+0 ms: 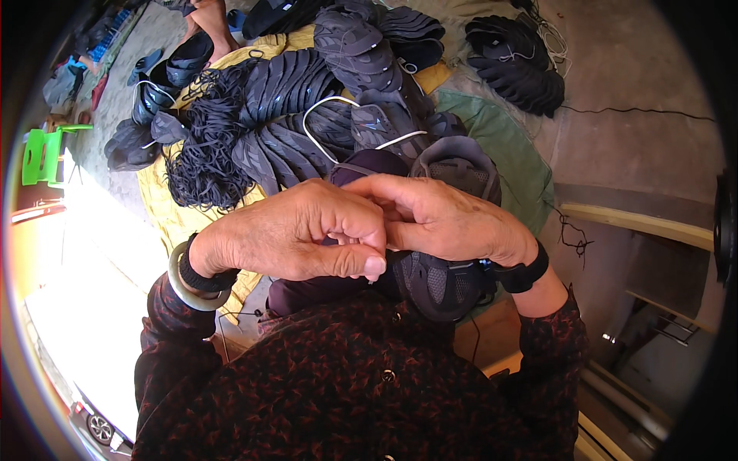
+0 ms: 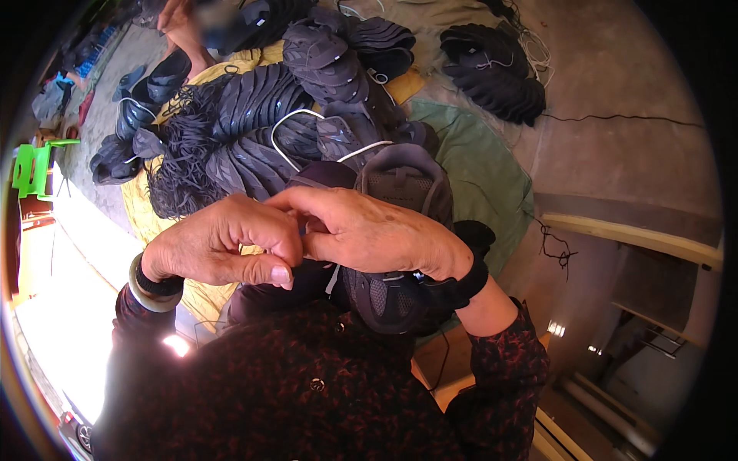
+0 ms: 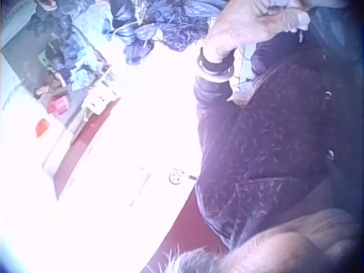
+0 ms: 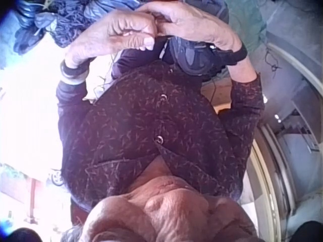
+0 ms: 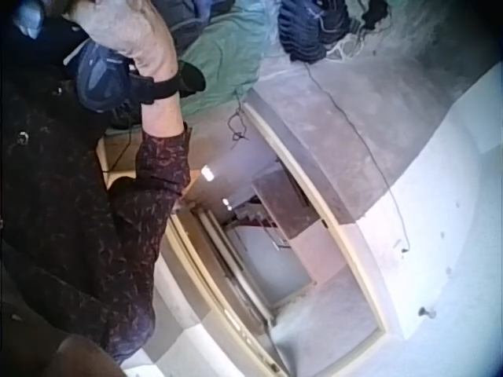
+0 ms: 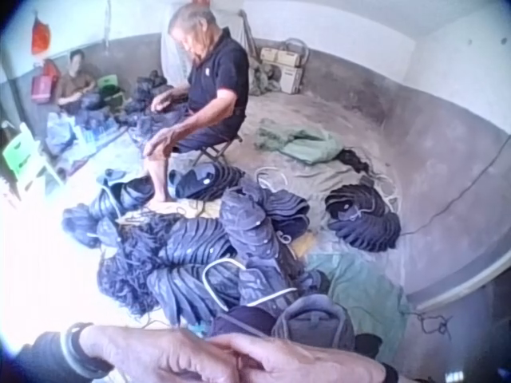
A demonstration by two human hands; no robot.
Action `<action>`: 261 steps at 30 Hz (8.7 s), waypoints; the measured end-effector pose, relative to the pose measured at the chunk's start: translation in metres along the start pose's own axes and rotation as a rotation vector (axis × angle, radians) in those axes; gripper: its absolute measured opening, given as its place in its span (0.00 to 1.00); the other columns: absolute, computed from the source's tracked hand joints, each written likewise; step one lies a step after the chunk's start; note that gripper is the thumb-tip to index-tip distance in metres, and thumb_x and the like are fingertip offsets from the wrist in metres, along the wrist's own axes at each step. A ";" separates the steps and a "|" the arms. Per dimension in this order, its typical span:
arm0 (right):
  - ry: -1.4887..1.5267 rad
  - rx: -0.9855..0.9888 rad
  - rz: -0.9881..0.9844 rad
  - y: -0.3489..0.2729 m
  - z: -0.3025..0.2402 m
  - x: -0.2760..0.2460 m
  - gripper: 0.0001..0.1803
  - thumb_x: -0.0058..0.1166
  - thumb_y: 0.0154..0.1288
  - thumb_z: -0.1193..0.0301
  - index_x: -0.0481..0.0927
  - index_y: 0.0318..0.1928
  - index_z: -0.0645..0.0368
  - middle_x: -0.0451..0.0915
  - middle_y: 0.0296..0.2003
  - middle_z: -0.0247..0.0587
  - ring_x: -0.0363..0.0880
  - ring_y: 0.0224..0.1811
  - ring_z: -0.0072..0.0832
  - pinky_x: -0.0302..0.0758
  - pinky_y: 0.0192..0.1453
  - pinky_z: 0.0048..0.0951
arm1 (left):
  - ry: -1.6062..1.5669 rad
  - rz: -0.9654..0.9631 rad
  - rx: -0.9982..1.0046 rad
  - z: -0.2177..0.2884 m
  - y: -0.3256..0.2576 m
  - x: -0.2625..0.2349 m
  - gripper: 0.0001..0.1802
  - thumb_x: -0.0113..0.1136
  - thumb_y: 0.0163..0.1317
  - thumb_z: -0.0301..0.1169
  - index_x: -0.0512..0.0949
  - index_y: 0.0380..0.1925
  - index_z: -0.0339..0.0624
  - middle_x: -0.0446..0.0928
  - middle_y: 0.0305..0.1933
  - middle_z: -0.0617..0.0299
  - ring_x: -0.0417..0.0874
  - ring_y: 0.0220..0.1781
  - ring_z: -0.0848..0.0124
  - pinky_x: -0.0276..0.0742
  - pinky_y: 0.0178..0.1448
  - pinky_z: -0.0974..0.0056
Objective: Lacing shoelaces on newly manufactured shoe uppers or sports shoes, and inspecting components.
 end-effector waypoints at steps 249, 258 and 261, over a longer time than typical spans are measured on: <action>-0.769 0.123 0.809 -0.121 0.032 -0.041 0.07 0.60 0.53 0.82 0.74 0.30 0.62 0.78 0.28 0.45 0.80 0.32 0.44 0.75 0.37 0.40 | 0.689 0.537 0.185 -0.014 0.105 0.024 0.08 0.67 0.58 0.20 0.85 0.38 0.42 0.78 0.35 0.60 0.79 0.38 0.64 0.74 0.45 0.62; -0.790 0.111 0.763 -0.123 0.031 -0.044 0.07 0.59 0.56 0.78 0.72 0.32 0.62 0.77 0.28 0.49 0.79 0.32 0.51 0.76 0.36 0.47 | 0.861 0.463 0.323 -0.015 0.125 0.036 0.09 0.72 0.51 0.23 0.82 0.32 0.43 0.78 0.34 0.61 0.79 0.41 0.58 0.70 0.50 0.57; -0.925 0.070 0.754 -0.125 0.027 -0.037 0.07 0.59 0.56 0.78 0.73 0.31 0.62 0.77 0.27 0.49 0.80 0.32 0.50 0.76 0.36 0.46 | 0.735 0.479 0.342 -0.019 0.127 0.038 0.09 0.71 0.51 0.21 0.82 0.32 0.41 0.77 0.34 0.62 0.79 0.38 0.60 0.72 0.47 0.58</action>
Point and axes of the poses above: each hand's wrist, its own y-axis towards the middle knuckle, its own x-axis out of the palm, z = x × y, the point moved 4 cm from there along y, towards the middle knuckle
